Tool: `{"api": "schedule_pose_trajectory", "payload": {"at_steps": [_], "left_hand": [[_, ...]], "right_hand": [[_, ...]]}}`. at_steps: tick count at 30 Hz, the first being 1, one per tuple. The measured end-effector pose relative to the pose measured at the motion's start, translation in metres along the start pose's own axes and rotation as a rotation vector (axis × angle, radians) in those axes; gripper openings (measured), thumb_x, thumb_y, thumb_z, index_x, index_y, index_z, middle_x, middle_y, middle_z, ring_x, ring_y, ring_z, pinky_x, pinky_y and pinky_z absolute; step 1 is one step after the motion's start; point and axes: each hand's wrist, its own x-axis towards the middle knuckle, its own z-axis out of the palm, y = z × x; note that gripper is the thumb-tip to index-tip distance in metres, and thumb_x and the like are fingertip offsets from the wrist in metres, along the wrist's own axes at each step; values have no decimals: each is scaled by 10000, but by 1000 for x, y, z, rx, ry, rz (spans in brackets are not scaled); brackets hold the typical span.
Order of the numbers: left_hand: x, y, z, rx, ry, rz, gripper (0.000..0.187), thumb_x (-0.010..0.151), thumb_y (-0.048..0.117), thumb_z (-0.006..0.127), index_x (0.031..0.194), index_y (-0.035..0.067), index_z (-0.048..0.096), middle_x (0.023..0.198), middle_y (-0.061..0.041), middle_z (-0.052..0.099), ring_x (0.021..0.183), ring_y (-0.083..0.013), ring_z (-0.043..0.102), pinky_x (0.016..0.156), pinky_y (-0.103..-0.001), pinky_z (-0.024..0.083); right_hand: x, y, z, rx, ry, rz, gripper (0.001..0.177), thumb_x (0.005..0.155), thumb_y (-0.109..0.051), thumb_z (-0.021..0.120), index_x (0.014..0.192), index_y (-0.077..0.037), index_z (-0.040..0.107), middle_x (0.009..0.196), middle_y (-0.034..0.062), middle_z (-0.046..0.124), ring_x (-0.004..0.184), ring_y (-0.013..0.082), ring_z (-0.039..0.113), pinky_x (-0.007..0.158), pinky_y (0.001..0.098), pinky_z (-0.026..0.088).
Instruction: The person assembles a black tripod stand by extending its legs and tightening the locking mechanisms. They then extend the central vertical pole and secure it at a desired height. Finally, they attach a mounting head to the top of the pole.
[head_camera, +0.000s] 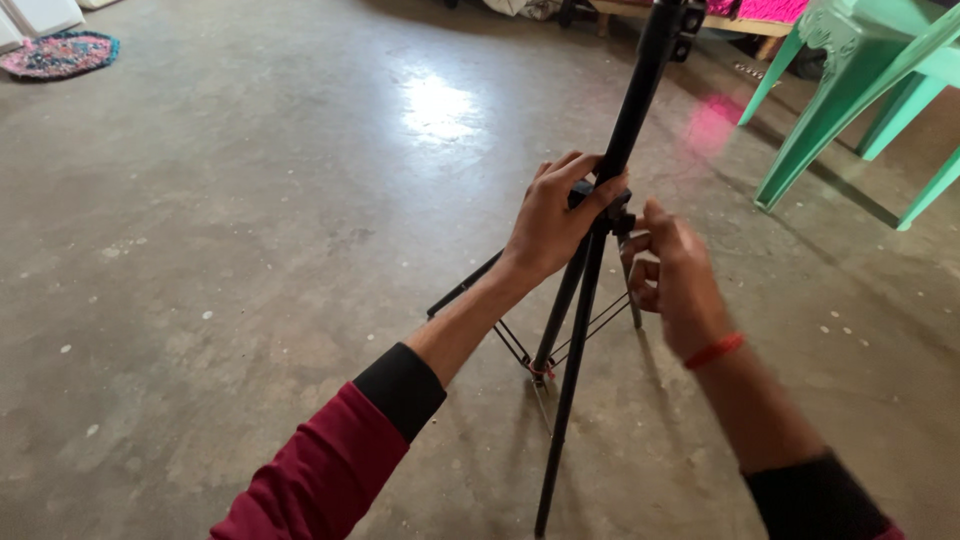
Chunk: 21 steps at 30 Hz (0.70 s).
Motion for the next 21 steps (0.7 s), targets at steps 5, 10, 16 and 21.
{"api": "schedule_pose_trajectory", "payload": {"at_steps": [5, 10, 16, 21], "left_hand": [[0, 5, -2, 27, 20, -19, 270, 1007, 328, 685, 1153, 106, 736, 1027, -29, 730, 1012, -236, 622, 930, -391, 513], [0, 11, -2, 23, 47, -10, 282, 1005, 329, 675, 1167, 102, 720, 1044, -35, 725, 999, -238, 611, 899, -381, 522], [-3, 9, -4, 23, 52, -2, 287, 1010, 340, 668, 1162, 103, 723, 1030, -30, 730, 984, -228, 621, 924, -385, 505], [-3, 9, -3, 16, 38, -23, 294, 1009, 349, 665, 1161, 104, 725, 1027, -31, 728, 998, -236, 609, 921, -388, 508]], "right_hand": [[13, -18, -1, -14, -190, 304, 453, 962, -546, 568, 869, -103, 576, 652, -37, 426, 493, 77, 327, 388, 247, 236], [22, -26, -8, 48, -268, 362, 334, 978, -437, 619, 904, -112, 590, 675, -54, 451, 548, 69, 393, 480, 240, 343], [19, -19, -13, -185, -243, 16, 163, 943, -163, 665, 1090, -99, 636, 887, -3, 604, 656, 63, 535, 566, 232, 443], [14, 4, -11, -755, -13, -768, 197, 923, -93, 761, 1071, -1, 669, 1062, 59, 624, 778, 110, 657, 628, 243, 528]]}}
